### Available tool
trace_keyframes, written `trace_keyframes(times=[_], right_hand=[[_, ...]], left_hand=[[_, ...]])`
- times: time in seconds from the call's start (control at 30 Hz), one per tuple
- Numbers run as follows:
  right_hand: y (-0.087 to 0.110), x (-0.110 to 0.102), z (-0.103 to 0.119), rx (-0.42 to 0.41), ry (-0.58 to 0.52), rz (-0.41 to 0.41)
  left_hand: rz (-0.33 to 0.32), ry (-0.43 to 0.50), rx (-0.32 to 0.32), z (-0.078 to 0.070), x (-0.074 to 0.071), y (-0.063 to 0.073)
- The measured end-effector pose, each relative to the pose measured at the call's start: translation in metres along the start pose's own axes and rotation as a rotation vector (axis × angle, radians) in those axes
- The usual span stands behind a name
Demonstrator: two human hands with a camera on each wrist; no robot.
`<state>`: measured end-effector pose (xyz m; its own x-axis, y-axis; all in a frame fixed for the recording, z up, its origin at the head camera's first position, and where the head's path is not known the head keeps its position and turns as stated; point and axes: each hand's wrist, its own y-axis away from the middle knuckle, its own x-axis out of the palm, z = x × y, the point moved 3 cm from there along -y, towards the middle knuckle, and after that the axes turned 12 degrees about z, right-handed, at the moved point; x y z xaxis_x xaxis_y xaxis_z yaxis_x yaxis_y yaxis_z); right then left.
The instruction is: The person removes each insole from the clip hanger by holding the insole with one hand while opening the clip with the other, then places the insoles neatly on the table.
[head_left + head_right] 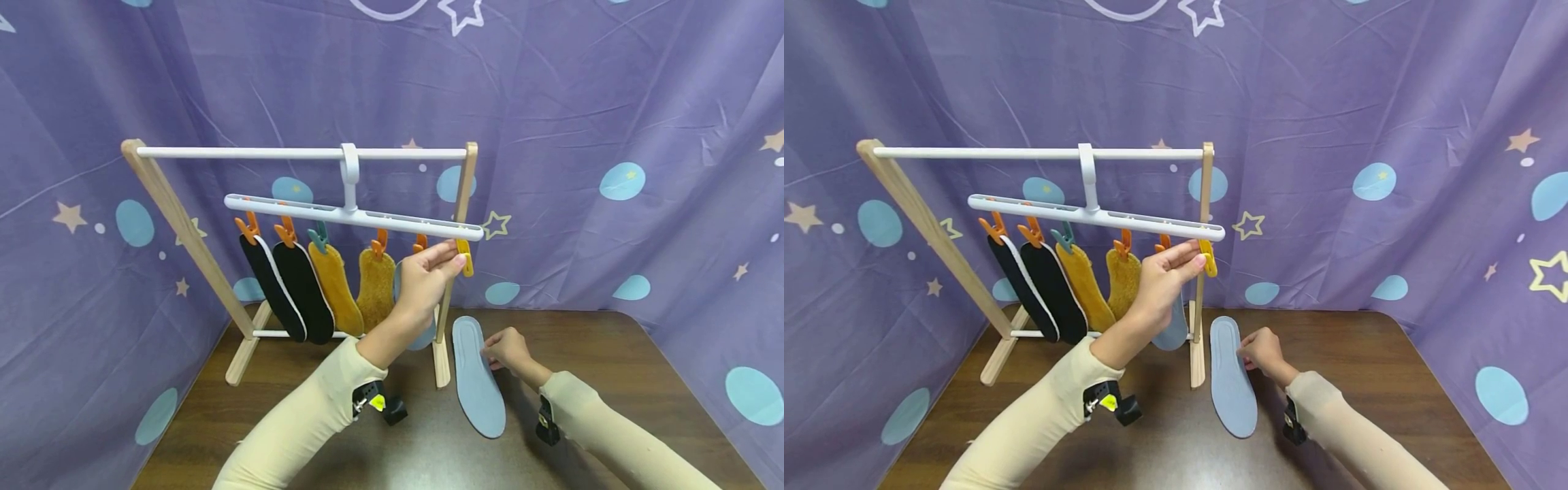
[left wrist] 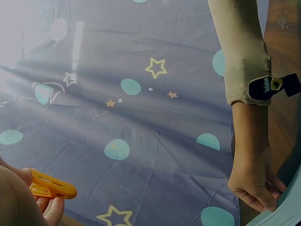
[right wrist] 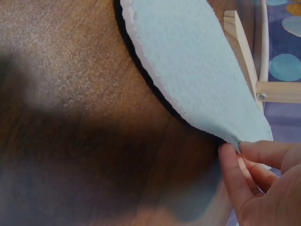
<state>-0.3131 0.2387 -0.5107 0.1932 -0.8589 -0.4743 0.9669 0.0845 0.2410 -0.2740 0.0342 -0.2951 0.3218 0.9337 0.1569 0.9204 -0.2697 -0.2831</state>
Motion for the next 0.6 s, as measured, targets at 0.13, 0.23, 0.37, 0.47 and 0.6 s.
trace_keyframes(times=[0.13, 0.23, 0.37, 0.47, 0.6], right_hand=[[-0.0012, 0.001, -0.0005, -0.007, 0.012, -0.003], [-0.0014, 0.0016, -0.0004, -0.014, 0.018, -0.007], [-0.0009, 0.0018, 0.0006, -0.019, 0.024, -0.013], [-0.0009, 0.0019, 0.0012, -0.015, 0.035, -0.017], [-0.0015, 0.0022, 0.002, -0.013, 0.046, -0.019]], left_hand=[[0.001, 0.001, 0.003, -0.0001, 0.0001, 0.0006], [0.0, -0.004, 0.002, 0.0002, 0.0001, 0.0009], [-0.002, -0.007, -0.002, 0.0003, -0.0002, 0.0005], [-0.003, -0.007, -0.001, 0.0006, -0.0004, 0.0001], [-0.006, -0.008, 0.002, 0.0009, -0.0004, 0.0]])
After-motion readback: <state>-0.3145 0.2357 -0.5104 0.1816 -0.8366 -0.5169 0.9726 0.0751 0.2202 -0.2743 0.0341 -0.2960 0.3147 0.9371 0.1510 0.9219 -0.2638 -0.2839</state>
